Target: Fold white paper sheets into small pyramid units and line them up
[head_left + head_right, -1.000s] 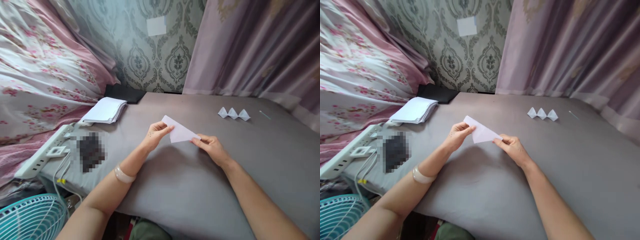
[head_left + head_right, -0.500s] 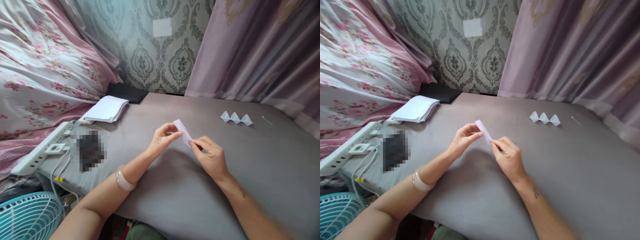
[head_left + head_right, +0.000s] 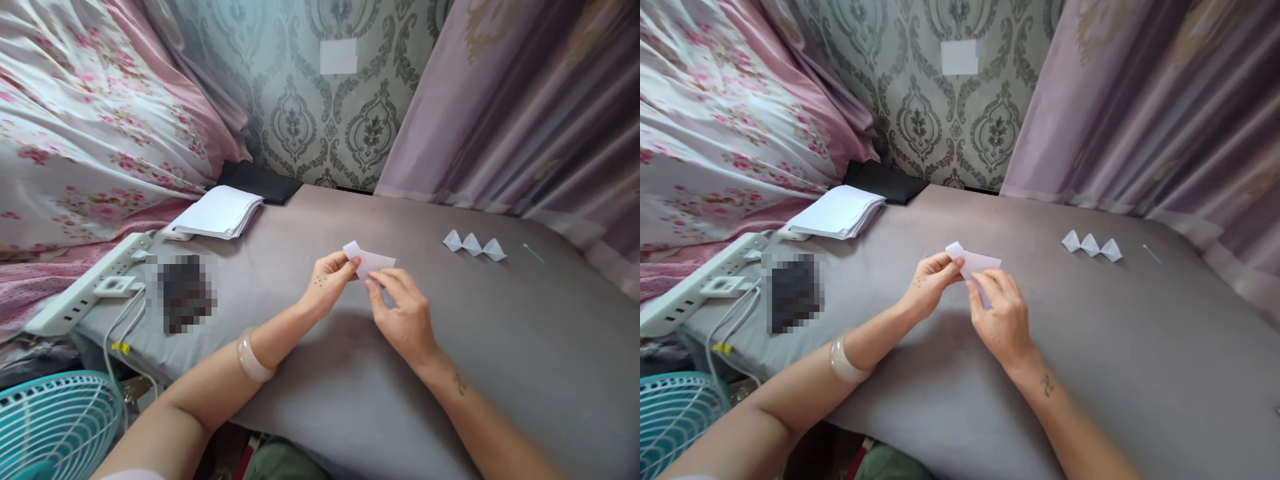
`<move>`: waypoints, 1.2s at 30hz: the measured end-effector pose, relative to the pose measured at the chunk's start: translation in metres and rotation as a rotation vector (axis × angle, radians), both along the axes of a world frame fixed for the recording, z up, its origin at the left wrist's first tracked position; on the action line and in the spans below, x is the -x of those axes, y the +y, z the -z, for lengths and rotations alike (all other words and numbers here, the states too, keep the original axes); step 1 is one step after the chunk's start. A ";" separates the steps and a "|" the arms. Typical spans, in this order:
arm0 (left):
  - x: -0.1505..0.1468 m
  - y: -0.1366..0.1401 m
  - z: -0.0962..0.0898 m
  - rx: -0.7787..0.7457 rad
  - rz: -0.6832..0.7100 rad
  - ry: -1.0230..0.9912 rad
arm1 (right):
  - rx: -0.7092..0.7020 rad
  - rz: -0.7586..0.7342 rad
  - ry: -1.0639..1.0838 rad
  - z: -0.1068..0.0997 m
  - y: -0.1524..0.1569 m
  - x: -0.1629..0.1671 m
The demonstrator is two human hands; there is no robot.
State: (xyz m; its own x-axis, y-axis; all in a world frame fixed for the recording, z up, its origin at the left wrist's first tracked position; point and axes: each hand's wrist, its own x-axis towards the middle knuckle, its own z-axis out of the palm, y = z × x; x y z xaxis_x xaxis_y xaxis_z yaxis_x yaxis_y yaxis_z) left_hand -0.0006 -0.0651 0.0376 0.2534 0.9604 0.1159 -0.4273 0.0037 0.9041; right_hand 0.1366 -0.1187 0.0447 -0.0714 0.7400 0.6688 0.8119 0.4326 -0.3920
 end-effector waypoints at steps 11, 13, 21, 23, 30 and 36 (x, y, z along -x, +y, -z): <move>0.011 0.008 0.000 -0.376 -0.080 0.288 | 0.291 -0.081 0.401 -0.035 0.037 0.011; 0.016 0.009 -0.003 -0.417 -0.103 0.341 | 0.319 -0.108 0.411 -0.038 0.039 0.012; 0.023 0.011 -0.011 -0.440 -0.041 0.292 | 0.154 -0.209 0.276 -0.043 0.040 0.014; 0.023 0.011 -0.011 -0.405 0.011 0.223 | 0.134 -0.210 0.264 -0.044 0.039 0.014; 0.024 0.006 -0.021 -0.275 0.167 0.047 | 0.177 -0.195 0.270 -0.045 0.038 0.011; 0.028 0.006 -0.023 -0.263 0.106 0.122 | 0.230 -0.191 0.266 -0.047 0.036 0.011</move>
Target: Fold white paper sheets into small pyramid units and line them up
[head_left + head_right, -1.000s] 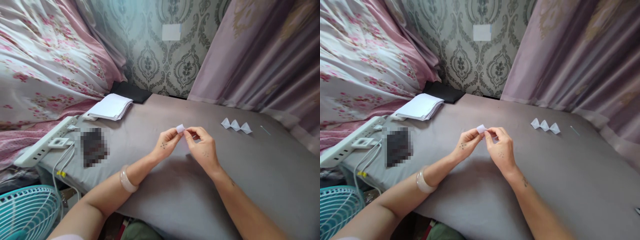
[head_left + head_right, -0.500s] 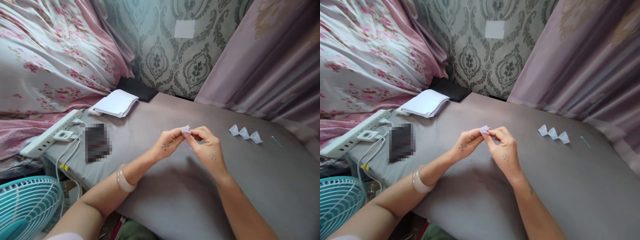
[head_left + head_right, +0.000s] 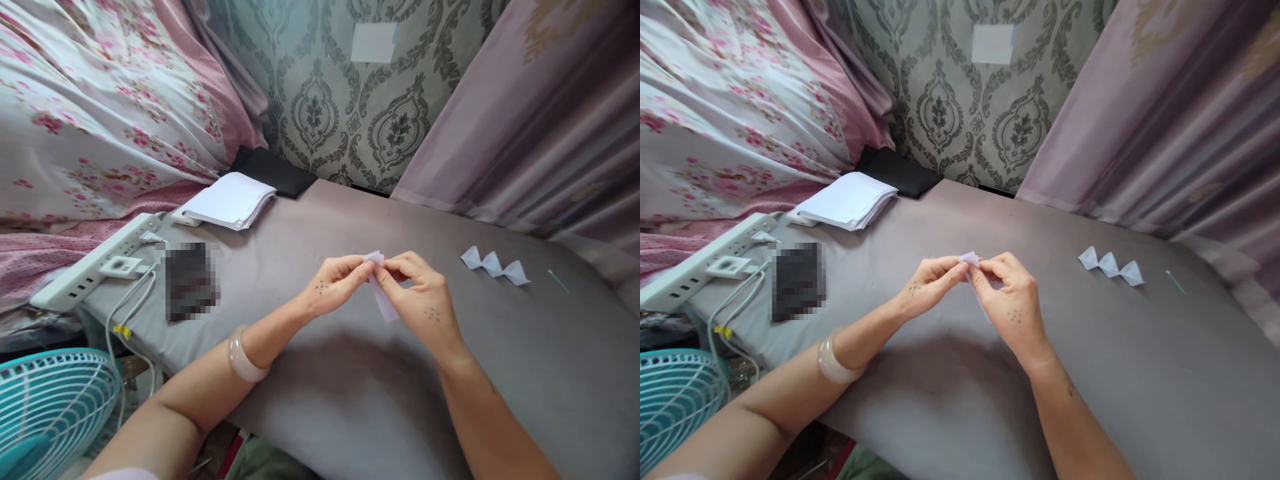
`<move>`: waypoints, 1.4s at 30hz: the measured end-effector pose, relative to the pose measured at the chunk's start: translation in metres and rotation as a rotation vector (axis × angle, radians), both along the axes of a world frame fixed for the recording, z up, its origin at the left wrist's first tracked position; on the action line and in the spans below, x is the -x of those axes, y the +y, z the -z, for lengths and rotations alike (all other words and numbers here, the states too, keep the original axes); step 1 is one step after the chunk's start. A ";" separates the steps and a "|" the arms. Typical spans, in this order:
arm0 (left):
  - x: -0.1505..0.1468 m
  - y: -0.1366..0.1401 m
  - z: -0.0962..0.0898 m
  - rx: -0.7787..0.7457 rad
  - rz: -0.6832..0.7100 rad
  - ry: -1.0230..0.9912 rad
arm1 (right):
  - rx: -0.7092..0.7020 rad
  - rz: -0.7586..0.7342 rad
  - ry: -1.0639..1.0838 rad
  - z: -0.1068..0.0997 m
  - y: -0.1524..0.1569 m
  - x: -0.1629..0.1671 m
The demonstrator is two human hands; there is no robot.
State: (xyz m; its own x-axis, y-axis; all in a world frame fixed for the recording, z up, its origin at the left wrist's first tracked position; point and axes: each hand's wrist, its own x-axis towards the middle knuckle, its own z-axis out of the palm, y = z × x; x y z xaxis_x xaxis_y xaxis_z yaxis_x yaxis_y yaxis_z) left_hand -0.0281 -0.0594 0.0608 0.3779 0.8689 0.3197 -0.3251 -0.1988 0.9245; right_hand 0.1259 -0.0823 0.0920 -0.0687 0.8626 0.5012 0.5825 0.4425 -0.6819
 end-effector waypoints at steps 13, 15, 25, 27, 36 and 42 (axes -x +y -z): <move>-0.013 -0.003 0.010 0.127 -0.182 -0.035 | 0.082 0.007 -0.074 0.010 0.005 0.004; -0.015 -0.003 0.012 0.210 -0.207 -0.078 | 0.080 0.023 -0.077 0.015 0.007 0.005; -0.019 -0.001 0.016 0.625 -0.247 -0.206 | -0.187 0.180 -0.507 0.034 0.002 0.014; -0.019 0.000 0.017 0.655 -0.312 -0.217 | -0.243 0.164 -0.602 0.036 -0.007 0.023; -0.018 0.000 0.016 0.723 -0.448 -0.239 | -0.401 0.126 -0.746 0.058 -0.010 0.030; -0.014 0.005 0.018 0.777 -0.448 -0.123 | -0.439 0.154 -0.787 0.060 -0.004 0.022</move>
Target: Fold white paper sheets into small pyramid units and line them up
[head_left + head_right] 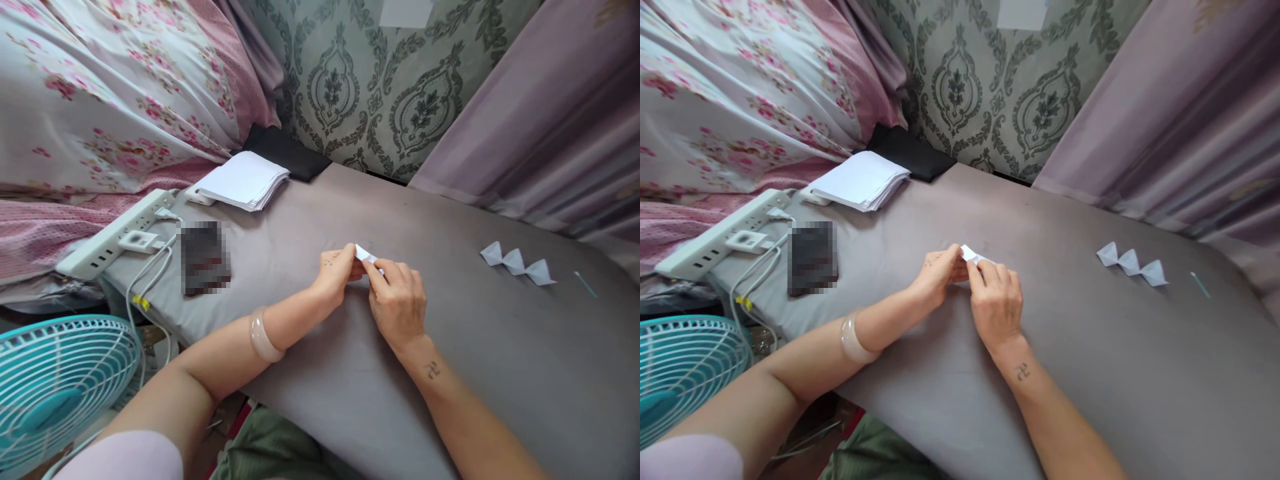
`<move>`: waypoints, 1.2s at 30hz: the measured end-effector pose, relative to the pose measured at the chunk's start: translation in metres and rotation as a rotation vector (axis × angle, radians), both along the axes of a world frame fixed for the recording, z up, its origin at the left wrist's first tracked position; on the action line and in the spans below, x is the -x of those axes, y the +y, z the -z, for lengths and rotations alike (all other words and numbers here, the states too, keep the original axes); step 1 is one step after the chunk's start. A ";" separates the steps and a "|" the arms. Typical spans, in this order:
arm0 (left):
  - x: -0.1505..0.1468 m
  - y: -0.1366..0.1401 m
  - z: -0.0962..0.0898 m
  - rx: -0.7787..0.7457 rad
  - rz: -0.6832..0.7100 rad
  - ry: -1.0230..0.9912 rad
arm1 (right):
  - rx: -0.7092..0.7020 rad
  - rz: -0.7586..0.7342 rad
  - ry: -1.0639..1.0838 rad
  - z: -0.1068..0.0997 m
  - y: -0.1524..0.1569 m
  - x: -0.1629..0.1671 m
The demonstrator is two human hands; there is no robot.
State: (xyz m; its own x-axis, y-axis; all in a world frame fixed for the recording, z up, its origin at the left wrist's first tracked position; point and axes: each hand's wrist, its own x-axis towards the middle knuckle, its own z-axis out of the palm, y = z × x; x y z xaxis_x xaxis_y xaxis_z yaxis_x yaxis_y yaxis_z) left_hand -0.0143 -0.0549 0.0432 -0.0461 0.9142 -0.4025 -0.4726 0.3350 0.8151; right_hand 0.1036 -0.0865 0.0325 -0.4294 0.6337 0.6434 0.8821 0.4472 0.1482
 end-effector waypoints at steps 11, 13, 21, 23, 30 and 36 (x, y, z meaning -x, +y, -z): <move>0.005 0.008 0.003 0.093 0.126 0.041 | 0.014 0.049 0.021 0.001 0.010 -0.012; 0.007 0.008 0.003 0.112 0.144 0.006 | 0.020 0.030 0.013 0.003 0.010 -0.014; 0.008 0.009 0.002 0.158 0.224 0.004 | 0.068 0.041 -0.003 -0.003 0.011 -0.015; 0.009 0.010 0.001 0.140 0.272 0.013 | 0.096 0.057 0.008 -0.006 0.012 -0.015; 0.021 0.015 -0.012 -0.245 0.238 0.283 | 0.406 -0.018 0.446 -0.014 0.023 -0.035; 0.024 0.016 -0.011 -0.564 0.360 0.270 | 0.683 -0.049 0.751 -0.029 0.023 -0.043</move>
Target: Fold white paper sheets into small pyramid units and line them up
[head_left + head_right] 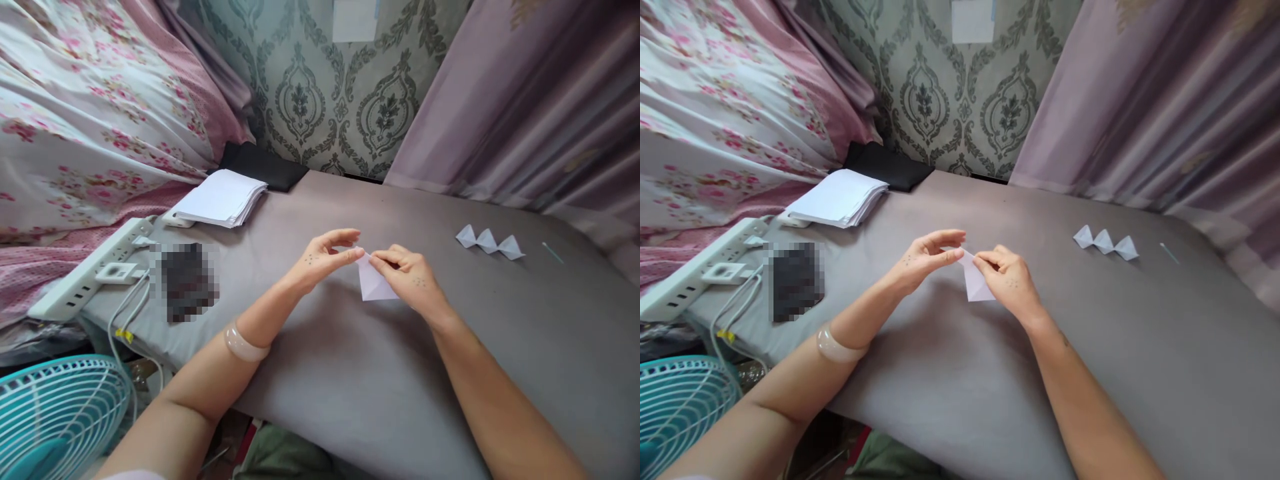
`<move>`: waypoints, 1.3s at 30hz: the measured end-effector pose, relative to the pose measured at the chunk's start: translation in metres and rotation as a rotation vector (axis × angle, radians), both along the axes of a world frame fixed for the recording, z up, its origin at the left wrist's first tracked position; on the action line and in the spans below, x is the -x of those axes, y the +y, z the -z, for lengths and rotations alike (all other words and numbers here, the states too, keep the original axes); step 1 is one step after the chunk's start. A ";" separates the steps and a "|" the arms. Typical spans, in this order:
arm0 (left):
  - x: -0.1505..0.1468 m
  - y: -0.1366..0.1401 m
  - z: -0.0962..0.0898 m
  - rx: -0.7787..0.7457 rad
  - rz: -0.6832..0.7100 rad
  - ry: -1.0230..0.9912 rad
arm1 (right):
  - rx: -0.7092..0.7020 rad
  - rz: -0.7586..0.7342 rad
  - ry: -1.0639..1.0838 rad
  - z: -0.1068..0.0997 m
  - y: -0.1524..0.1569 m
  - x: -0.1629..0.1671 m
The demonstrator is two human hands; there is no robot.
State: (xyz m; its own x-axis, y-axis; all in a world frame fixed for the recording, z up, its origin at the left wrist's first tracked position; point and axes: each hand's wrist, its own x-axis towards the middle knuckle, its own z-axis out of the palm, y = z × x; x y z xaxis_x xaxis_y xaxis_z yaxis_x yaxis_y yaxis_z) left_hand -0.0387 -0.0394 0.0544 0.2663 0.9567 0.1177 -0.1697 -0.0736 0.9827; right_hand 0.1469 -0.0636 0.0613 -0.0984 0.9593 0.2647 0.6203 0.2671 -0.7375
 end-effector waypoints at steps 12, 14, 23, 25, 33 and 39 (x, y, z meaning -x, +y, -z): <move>-0.004 0.005 0.017 0.160 -0.021 0.019 | 0.357 -0.105 0.166 -0.008 0.004 -0.006; -0.001 0.009 0.020 0.218 -0.042 0.028 | 0.512 -0.176 0.200 -0.011 0.006 -0.021; -0.007 0.009 0.027 0.242 -0.064 0.024 | 0.553 -0.137 0.381 -0.004 -0.008 -0.046; -0.008 0.008 0.027 0.164 -0.020 0.054 | 0.531 -0.086 0.410 -0.003 -0.012 -0.048; -0.004 0.001 0.022 -0.127 0.203 0.259 | 0.415 0.081 0.564 0.004 -0.025 -0.073; -0.005 -0.001 0.021 -0.360 0.257 0.478 | 0.271 0.096 0.578 -0.001 -0.044 -0.078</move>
